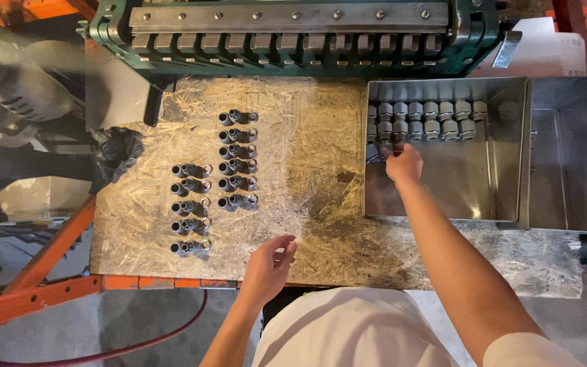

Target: The person repeatedly picks up small cylindrical metal parts from a table, fits a smaller ring-like component onto each one, and places the assembled units into a metal tray. The process is repeated for multiple parts throughout the clip.

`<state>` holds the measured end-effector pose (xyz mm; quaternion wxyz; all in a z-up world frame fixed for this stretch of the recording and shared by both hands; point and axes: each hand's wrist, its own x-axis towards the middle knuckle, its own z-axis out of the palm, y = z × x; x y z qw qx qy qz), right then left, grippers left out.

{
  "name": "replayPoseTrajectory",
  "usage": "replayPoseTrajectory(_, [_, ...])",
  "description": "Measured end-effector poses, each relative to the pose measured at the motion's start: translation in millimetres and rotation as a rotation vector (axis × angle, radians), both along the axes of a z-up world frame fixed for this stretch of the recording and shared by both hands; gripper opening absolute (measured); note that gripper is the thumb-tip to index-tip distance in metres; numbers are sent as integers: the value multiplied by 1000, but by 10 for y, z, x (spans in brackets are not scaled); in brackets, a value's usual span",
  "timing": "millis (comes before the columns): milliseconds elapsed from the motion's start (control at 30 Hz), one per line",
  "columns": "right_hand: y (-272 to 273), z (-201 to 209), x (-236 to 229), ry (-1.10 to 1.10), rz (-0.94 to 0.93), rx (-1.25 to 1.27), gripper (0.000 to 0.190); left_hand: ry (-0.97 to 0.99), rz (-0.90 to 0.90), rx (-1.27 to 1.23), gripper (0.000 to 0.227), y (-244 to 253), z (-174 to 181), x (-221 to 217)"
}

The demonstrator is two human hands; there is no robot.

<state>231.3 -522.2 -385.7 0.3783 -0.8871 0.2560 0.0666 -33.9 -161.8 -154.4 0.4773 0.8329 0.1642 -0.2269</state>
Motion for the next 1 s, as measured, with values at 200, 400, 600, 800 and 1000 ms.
replayPoseTrajectory(200, [181, 694, -145, 123, 24, 98, 42, 34, 1, -35, 46, -54, 161, 35])
replayPoseTrajectory(400, [285, 588, -233, 118, -25, 92, 55, 24, -28, 4, 46, -32, 122, 11])
replayPoseTrajectory(600, [468, 686, -291, -8, -96, 167, 50, 49, -6, -7, 44, -6, 149, -54])
replayPoseTrajectory(800, [264, -88, -200, -225, -26, -124, 64, 25, -20, 16, 46, 65, 63, -156])
replayPoseTrajectory(1000, [398, 801, -476, -56, -66, 133, 67, 53, -29, 18, 46, 133, 119, -192])
